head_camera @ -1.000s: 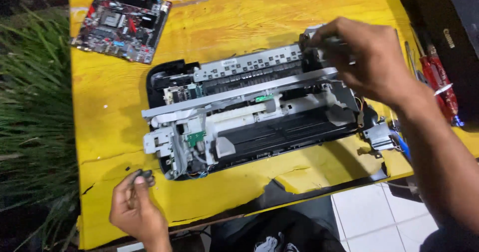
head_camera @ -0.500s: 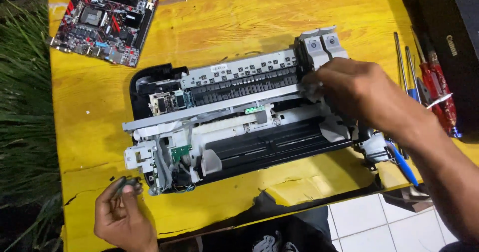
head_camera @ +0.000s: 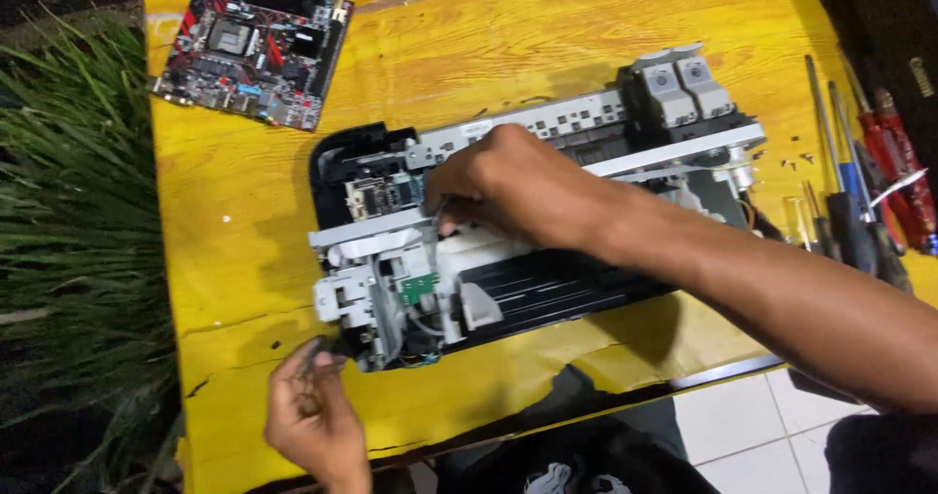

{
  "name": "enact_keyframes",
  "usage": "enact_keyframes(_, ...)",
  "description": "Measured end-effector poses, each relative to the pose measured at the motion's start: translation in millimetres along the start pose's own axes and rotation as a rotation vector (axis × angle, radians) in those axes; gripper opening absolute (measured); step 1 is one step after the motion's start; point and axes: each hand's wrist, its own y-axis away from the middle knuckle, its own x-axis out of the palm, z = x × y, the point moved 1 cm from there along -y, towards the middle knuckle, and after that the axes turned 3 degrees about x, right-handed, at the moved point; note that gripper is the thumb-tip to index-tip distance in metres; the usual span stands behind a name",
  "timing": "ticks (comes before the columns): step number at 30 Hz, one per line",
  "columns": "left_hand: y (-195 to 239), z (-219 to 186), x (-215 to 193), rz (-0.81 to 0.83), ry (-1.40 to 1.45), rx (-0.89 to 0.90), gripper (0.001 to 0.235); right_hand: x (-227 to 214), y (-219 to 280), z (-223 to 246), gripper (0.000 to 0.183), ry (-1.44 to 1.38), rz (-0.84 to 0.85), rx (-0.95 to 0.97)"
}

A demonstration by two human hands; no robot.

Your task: The person cleans the interior of a disassembled printer using a white cloth and then a blue toothbrush. They wipe various internal components and brush along the gear tracks and rails.

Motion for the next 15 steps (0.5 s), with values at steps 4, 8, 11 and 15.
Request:
enact_keyframes(4, -2.2, -7.1, -1.3, 0.063, 0.029, -0.02, 0.016, 17.4, -19.8, 17.6, 0.011, -0.042, 0.014, 0.076)
enact_keyframes(8, -2.6, -9.7, -4.1, 0.09, 0.072, 0.002, 0.019, 10.4, -5.6, 21.2, 0.011, 0.068, 0.056, 0.038)
enact_keyframes(11, -4.3, -7.5, -5.0, 0.118, 0.075, 0.021, 0.021, -13.5, 24.1, 10.9, 0.014, 0.138, 0.03, 0.098)
enact_keyframes(15, -5.9, -12.3, -3.7, 0.139, 0.006, -0.031, 0.02, -51.9, 85.9, -12.0, 0.016, 0.23, -0.069, 0.303)
